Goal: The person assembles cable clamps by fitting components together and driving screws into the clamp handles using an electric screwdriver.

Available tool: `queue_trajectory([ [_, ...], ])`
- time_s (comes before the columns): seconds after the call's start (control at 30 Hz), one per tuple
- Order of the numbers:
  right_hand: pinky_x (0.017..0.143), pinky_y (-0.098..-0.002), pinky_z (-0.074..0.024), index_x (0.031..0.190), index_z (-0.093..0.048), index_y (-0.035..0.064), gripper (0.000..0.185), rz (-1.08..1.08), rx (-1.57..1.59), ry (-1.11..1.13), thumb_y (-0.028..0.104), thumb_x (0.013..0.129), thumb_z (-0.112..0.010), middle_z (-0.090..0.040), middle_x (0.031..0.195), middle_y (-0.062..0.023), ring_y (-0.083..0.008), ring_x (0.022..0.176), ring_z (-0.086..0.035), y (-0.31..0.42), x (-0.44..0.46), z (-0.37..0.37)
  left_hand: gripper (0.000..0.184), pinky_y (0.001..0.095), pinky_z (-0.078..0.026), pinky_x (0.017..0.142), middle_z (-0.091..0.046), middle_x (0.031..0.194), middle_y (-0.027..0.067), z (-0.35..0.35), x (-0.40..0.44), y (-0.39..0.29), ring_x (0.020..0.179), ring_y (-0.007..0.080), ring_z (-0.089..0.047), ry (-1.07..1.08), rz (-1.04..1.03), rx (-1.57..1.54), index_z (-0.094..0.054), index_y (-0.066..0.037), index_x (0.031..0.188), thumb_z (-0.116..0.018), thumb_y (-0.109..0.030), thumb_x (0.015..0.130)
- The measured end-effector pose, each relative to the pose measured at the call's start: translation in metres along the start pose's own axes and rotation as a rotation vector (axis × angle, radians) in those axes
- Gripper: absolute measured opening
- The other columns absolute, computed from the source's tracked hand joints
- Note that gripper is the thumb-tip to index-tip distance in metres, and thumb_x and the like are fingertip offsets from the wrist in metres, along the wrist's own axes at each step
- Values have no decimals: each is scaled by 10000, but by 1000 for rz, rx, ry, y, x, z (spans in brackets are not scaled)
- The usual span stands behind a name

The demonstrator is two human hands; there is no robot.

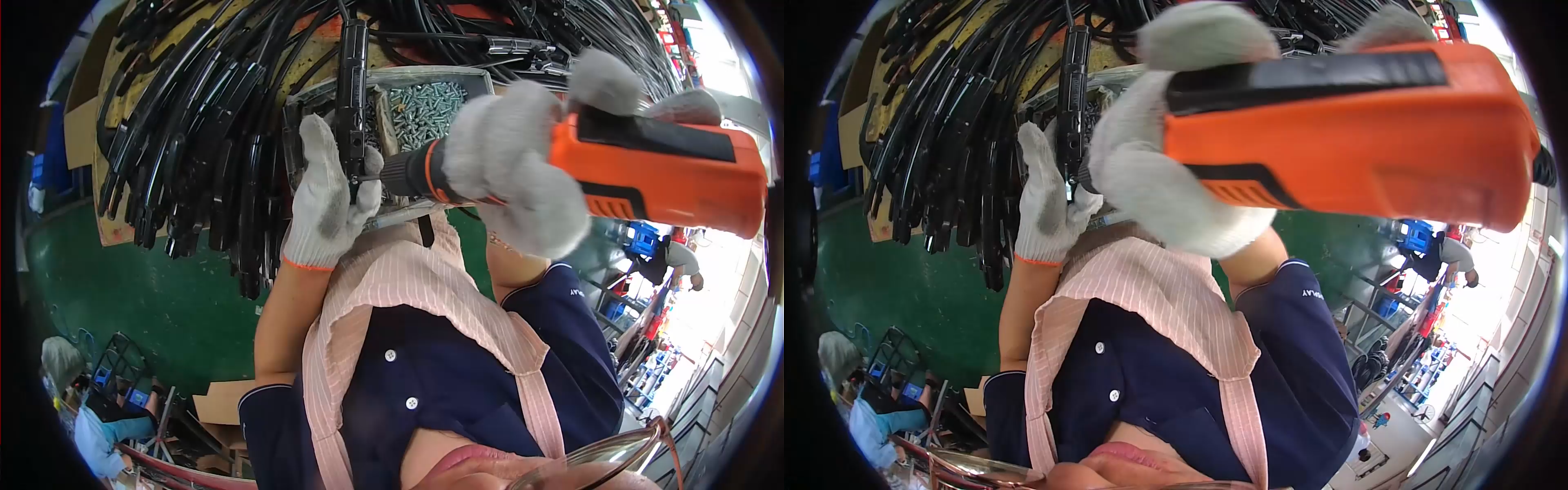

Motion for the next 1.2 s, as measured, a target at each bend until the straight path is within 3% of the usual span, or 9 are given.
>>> queue_trajectory([
  [0.17,494,-290,-482,1493,-251,249,812,-6,-10,-81,-109,820,-530,-474,1138,-13,-140,608,-501,12,-12,23,629,173,-355,417,-532,711,-21,-4,6,2,503,42,-452,118,-84,132,-464,-117,1362,-421,-626,996],
  [0.3,480,-283,-478,1425,-314,229,735,-43,-46,-181,-104,816,-556,-499,974,-12,-146,583,-505,28,-27,37,620,186,-386,420,-527,731,-14,2,12,12,506,50,-461,-2,-25,200,-366,-73,1436,-512,-494,1005],
  [0.4,469,-279,-475,1373,-361,213,677,-90,-25,-247,-101,813,-575,-517,851,-11,-150,564,-508,52,-35,43,622,192,-410,435,-534,766,-16,4,9,10,543,51,-488,-39,45,88,-342,-41,1451,-587,-374,986],
  [0.53,455,-272,-471,1304,-424,193,600,-119,-76,-327,-96,810,-601,-542,687,-10,-156,539,-512,44,-45,53,638,197,-405,439,-567,802,-2,-3,6,-1,560,47,-505,80,25,103,-350,-27,1434,-686,-191,918],
  [0.63,488,-303,-470,1280,-426,158,552,-126,-298,-462,-82,819,-610,-540,694,-24,-162,538,-494,33,-60,55,648,207,-382,416,-588,796,15,-2,5,-2,526,48,-500,23,15,134,-360,-24,1411,-715,-99,875],
  [0.9,578,-350,-497,1286,-413,105,527,-276,-298,-563,-24,833,-650,-544,709,-32,-171,574,-516,15,-105,79,634,230,-408,416,-606,768,54,-3,7,2,538,88,-541,118,133,154,-339,1,1374,-698,-47,854],
  [1.1,576,-349,-493,1292,-413,109,540,-245,-333,-578,-35,827,-647,-565,737,-43,-187,572,-520,18,-104,78,649,266,-510,492,-633,953,138,-9,6,-3,710,170,-643,70,15,75,-300,8,1378,-665,4,842],
  [1.2,553,-329,-467,1305,-413,115,513,-188,-228,-556,-24,853,-611,-586,795,-38,-153,604,-498,33,-90,80,656,290,-553,559,-623,1062,158,-6,7,0,759,193,-652,83,35,87,-294,8,1385,-653,28,837],
])
Point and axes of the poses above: each hand's wrist, its own x-axis towards the middle knuckle, its own z-axis out of the back of the hand, y = z × x, the point moved 8 cm from there along x, towards the middle knuckle
